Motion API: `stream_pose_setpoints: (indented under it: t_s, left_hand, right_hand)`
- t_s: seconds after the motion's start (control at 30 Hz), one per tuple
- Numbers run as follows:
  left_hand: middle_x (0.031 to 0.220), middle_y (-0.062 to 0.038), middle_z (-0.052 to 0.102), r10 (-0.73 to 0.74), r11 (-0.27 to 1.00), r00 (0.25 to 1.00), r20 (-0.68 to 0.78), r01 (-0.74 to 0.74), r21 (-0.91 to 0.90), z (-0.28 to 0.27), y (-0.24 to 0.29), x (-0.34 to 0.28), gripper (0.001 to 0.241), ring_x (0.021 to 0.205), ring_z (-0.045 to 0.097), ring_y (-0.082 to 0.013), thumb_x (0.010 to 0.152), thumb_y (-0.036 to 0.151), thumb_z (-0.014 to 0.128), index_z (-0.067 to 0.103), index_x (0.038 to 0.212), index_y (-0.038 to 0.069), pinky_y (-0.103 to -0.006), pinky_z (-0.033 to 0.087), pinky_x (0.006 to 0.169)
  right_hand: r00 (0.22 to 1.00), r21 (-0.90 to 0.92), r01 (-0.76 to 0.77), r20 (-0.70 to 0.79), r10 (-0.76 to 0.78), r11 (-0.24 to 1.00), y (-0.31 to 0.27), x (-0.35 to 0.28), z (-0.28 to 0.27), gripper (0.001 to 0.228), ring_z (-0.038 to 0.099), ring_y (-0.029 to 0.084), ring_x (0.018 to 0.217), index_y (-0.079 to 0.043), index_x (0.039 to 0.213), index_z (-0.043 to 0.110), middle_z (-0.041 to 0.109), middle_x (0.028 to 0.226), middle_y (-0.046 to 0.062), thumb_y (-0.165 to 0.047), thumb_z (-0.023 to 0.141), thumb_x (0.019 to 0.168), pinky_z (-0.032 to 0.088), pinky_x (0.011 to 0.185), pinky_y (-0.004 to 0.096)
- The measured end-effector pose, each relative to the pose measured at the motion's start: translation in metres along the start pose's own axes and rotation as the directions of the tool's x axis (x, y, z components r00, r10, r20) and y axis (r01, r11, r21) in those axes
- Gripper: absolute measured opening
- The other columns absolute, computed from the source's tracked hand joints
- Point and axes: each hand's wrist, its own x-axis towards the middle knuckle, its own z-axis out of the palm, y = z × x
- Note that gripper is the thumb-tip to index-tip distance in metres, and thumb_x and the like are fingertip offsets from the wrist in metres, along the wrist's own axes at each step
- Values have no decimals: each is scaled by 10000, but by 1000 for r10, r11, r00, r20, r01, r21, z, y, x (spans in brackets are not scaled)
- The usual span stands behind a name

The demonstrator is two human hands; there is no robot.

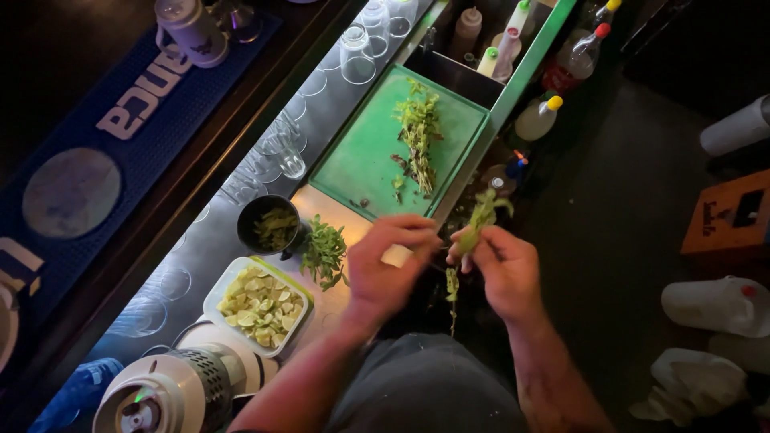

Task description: Picking fresh mint leaves from their stems and collecting them in a bowl for bar preparation.

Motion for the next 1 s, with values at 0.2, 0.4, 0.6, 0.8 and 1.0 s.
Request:
stream_pose_setpoints:
  t_s: [0.2,0.4,0.6,0.8,1.0]
  left_hand:
    - [779,-143,658,-235,752,970,-65,224,620,-90,-41,25,101,726,632,-352,763,49,670,685,861,71,-439,508,666]
    - [851,-74,642,-349,306,918,-188,302,903,-151,-91,12,216,766,630,-341,753,207,699,666,960,154,-466,507,687]
    - [979,-57,569,23,503,1000,-16,2,864,-111,-102,-11,487,881,579,-266,627,168,801,621,1079,144,-353,479,736]
    - [808,1,619,-406,887,842,355,456,-68,-25,-33,-25,321,766,586,-98,683,202,790,656,967,135,-221,490,699]
    - [742,-48,570,-426,805,861,278,501,-319,1,-42,-40,269,622,558,-71,661,31,791,630,876,29,-162,481,565]
  right_hand:
    - [972,372,-234,91,216,898,5,-1,-1,193,621,211,489,92,920,580,602,606,199,-62,464,909,491,415,217]
    - [962,401,-273,104,252,874,26,-6,-3,153,537,207,441,32,813,547,479,530,124,-42,455,910,407,397,218]
    - [971,308,-222,159,180,925,4,8,10,218,326,149,290,34,653,497,293,384,79,-32,463,857,308,329,207]
    - [921,370,-353,301,248,859,15,2,19,256,340,87,307,3,605,483,366,400,101,-136,469,819,270,323,194]
    - [923,47,-245,317,218,968,-4,3,16,255,381,112,358,-17,612,531,441,404,90,-92,459,844,335,372,221]
